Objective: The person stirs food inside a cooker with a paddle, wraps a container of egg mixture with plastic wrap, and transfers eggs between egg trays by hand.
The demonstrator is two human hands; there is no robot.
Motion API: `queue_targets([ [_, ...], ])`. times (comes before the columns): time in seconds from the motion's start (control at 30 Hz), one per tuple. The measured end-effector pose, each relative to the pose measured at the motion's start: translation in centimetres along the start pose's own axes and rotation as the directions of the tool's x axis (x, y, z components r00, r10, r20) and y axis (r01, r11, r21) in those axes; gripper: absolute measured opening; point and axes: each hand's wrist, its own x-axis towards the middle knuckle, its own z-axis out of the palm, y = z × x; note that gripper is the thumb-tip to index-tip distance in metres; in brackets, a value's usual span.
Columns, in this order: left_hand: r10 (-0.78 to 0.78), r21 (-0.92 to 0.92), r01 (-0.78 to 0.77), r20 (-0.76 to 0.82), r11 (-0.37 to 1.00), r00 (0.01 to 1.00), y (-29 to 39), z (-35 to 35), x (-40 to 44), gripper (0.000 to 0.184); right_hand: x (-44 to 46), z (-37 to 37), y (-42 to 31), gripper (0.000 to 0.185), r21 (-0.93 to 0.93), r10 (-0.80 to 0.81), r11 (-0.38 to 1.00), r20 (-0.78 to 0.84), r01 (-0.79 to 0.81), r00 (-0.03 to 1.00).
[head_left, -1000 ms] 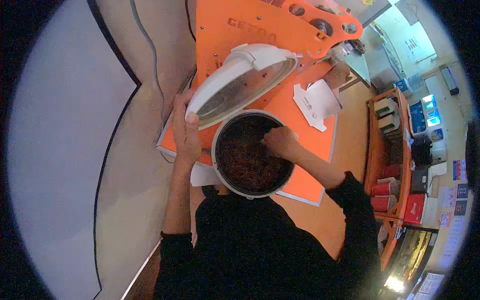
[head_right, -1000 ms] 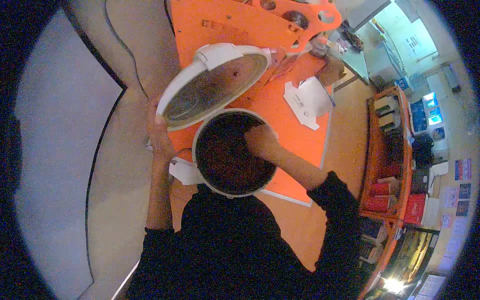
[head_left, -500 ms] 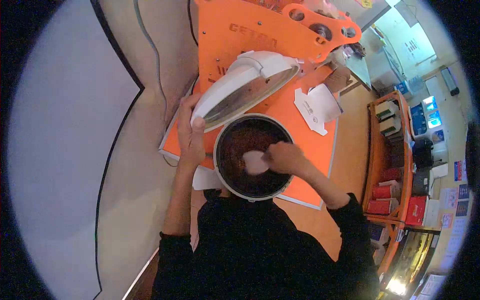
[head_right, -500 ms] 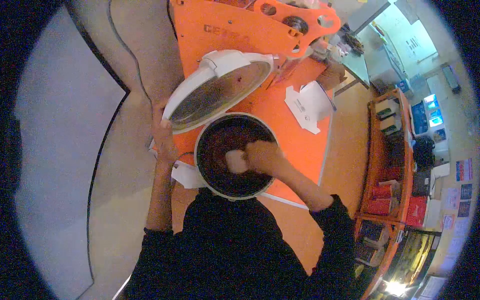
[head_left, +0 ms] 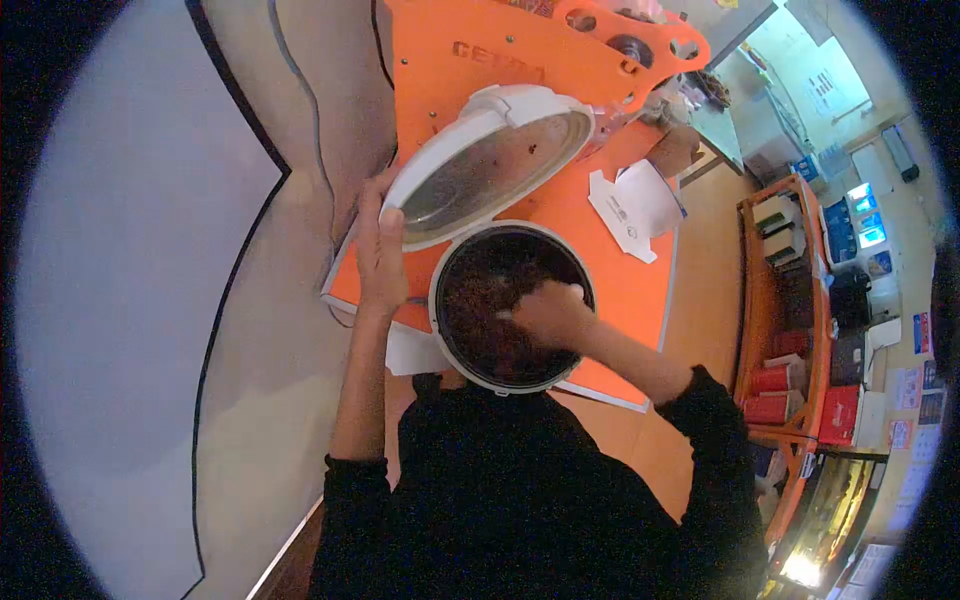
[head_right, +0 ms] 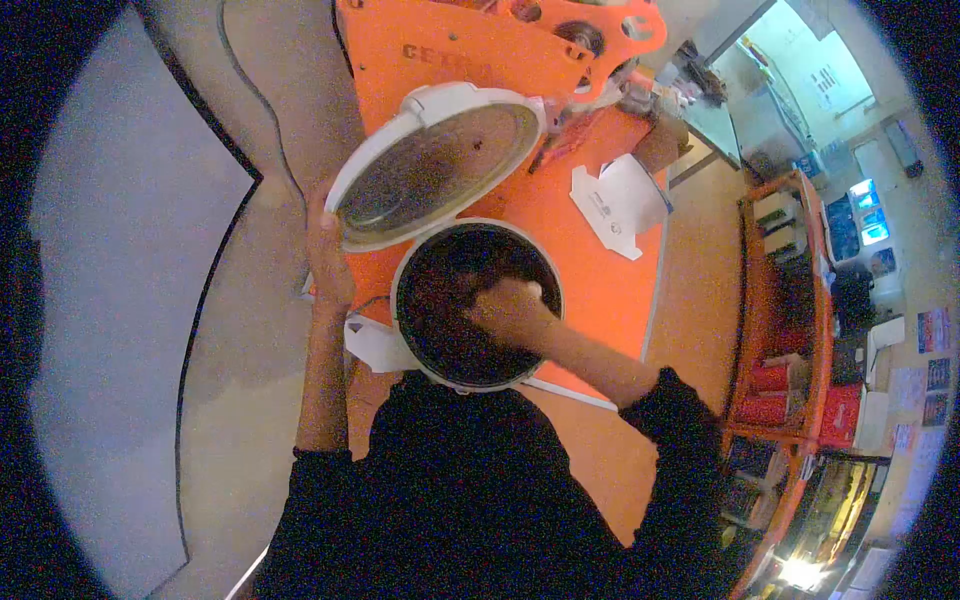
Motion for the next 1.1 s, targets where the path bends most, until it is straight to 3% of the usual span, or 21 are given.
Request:
queue_targets([
  [0.1,-0.019,-0.028,0.019,0.011,0.999,1.0,-0.5,0.0,-0.4,0.048,-1.6,-1.6,-0.2,0.025,0.083,-0.069,0.995,0.093,0.062,0.993],
  [0.17,0.016,0.013,-0.016,-0.008,1.0,1.0,-0.5,0.1,-0.3,0.049,-1.2,-5.3,1.1,0.027,0.018,0.231,0.972,0.132,-0.235,0.964],
  [0.2,0.051,0.051,-0.05,-0.011,0.997,0.999,-0.4,0.1,-0.4,0.05,-0.7,-4.9,1.8,0.026,0.045,0.27,0.962,-0.037,-0.268,0.962],
  [0.23,0.051,0.05,-0.051,-0.003,0.997,0.999,-0.2,0.2,-0.3,0.05,0.8,-3.8,2.7,0.026,0.05,0.276,0.96,-0.037,-0.274,0.96],
  [0.3,-0.023,0.001,0.023,-0.005,1.0,1.0,0.3,0.4,-0.2,0.05,3.9,-0.8,3.6,0.021,0.04,0.135,0.991,-0.227,-0.129,0.964],
  [0.33,-0.025,0.001,0.025,-0.004,1.0,1.0,0.3,0.4,-0.2,0.05,4.1,0.3,3.2,0.021,0.042,0.135,0.991,-0.225,-0.129,0.965],
  [0.4,-0.03,0.02,0.03,-0.025,0.999,0.999,0.3,0.4,-0.3,0.05,4.2,1.9,1.9,0.022,0.024,-0.123,0.992,-0.042,0.124,0.991],
  [0.57,-0.007,0.053,0.009,-0.041,0.999,0.999,-0.1,0.5,0.1,0.051,0.7,-3.9,0.5,0.025,0.166,-0.198,0.97,0.105,0.179,0.975],
  [0.63,0.003,0.066,0.0,-0.041,0.998,0.999,0.1,0.6,-0.1,0.051,1.5,-4.1,1.7,0.024,0.11,0.103,0.991,-0.209,-0.081,0.973],
  [0.7,-0.034,0.003,0.034,-0.025,0.999,0.999,0.0,0.7,-0.2,0.05,3.3,-3.0,1.4,0.022,0.164,0.124,0.983,-0.254,-0.083,0.959],
  [0.77,-0.017,0.044,0.018,-0.008,0.999,1.0,0.2,0.5,-0.2,0.05,4.5,1.2,0.7,0.021,0.133,-0.166,0.976,-0.065,0.173,0.984],
  [0.8,0.0,0.087,0.0,-0.006,0.996,1.0,0.3,0.3,0.0,0.05,3.7,-0.3,-0.2,0.021,0.141,-0.141,0.982,0.075,0.129,0.987],
  [0.83,0.003,0.091,-0.002,-0.014,0.996,1.0,0.3,0.2,0.0,0.05,2.9,-1.5,-0.5,0.021,0.136,-0.148,0.981,0.073,0.137,0.986],
  [0.9,0.009,0.085,-0.008,-0.014,0.996,1.0,0.1,0.2,-0.2,0.049,1.2,-2.9,-0.5,0.019,0.129,-0.156,0.984,0.262,0.125,0.953],
  [0.97,-0.003,0.051,0.004,-0.024,0.999,1.0,-0.4,0.4,-0.2,0.049,1.8,-4.3,1.1,0.017,0.147,-0.082,0.988,0.179,0.056,0.98],
  [1.03,-0.021,0.016,0.021,-0.031,1.0,0.999,-0.4,0.5,-0.3,0.049,3.5,-5.0,2.9,0.016,0.145,0.14,0.983,-0.176,-0.115,0.974],
  [1.1,-0.038,0.054,0.039,-0.012,0.998,0.999,0.2,0.3,-0.3,0.049,4.5,-1.9,2.7,0.017,0.075,0.166,0.985,-0.118,-0.158,0.979],
])
